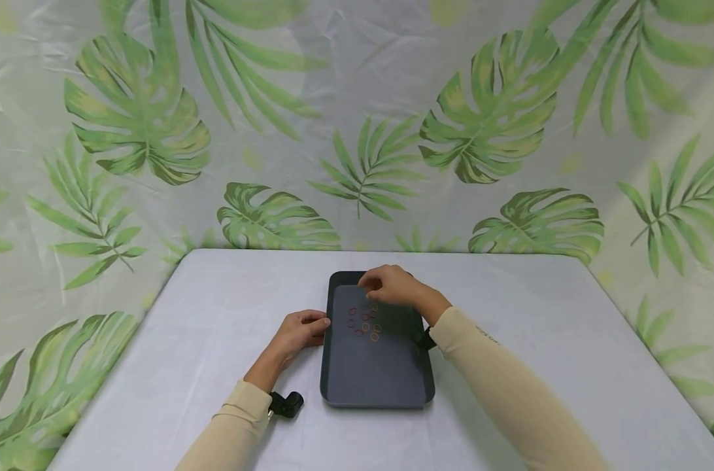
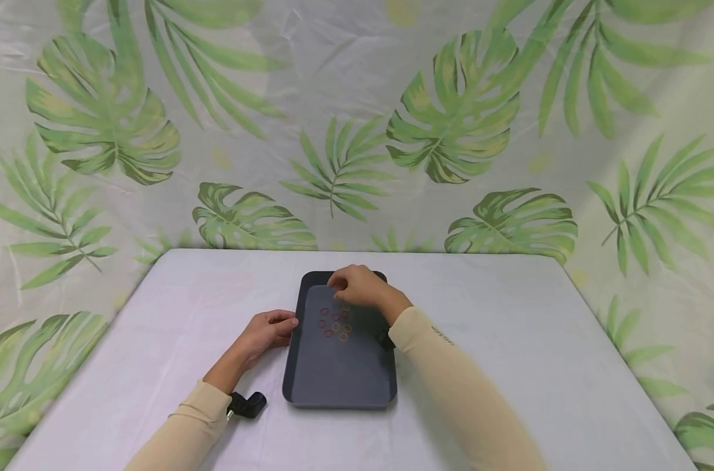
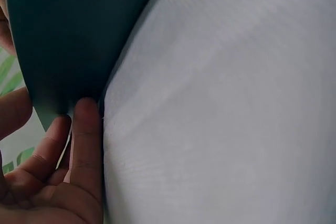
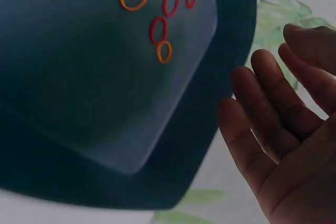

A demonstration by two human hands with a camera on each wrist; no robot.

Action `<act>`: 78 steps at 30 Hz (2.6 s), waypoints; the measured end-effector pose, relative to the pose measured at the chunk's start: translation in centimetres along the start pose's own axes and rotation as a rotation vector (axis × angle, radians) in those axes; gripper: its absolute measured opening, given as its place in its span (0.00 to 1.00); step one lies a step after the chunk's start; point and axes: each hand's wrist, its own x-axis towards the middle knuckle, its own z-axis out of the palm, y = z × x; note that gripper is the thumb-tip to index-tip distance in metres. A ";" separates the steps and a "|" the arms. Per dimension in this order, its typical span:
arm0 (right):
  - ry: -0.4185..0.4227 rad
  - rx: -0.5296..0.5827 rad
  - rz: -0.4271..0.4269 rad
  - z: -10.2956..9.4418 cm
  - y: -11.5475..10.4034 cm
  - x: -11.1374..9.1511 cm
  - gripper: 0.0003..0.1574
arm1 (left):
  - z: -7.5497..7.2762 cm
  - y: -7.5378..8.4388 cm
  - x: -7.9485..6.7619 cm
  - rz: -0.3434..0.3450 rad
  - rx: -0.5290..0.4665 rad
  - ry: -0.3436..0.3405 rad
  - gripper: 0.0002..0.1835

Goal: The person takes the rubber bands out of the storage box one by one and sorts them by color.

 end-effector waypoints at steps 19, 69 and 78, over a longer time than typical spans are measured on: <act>0.023 -0.043 0.105 3.3 0.9 1.8 0.13 | -0.6 -0.2 0.3 -0.011 0.003 -0.042 0.17; 0.108 -0.086 0.212 4.2 3.4 1.8 0.12 | -0.9 -0.4 0.7 -0.022 0.002 -0.072 0.15; 0.120 -0.058 0.194 4.2 4.1 1.6 0.04 | -0.9 -0.3 0.6 -0.021 0.004 -0.071 0.16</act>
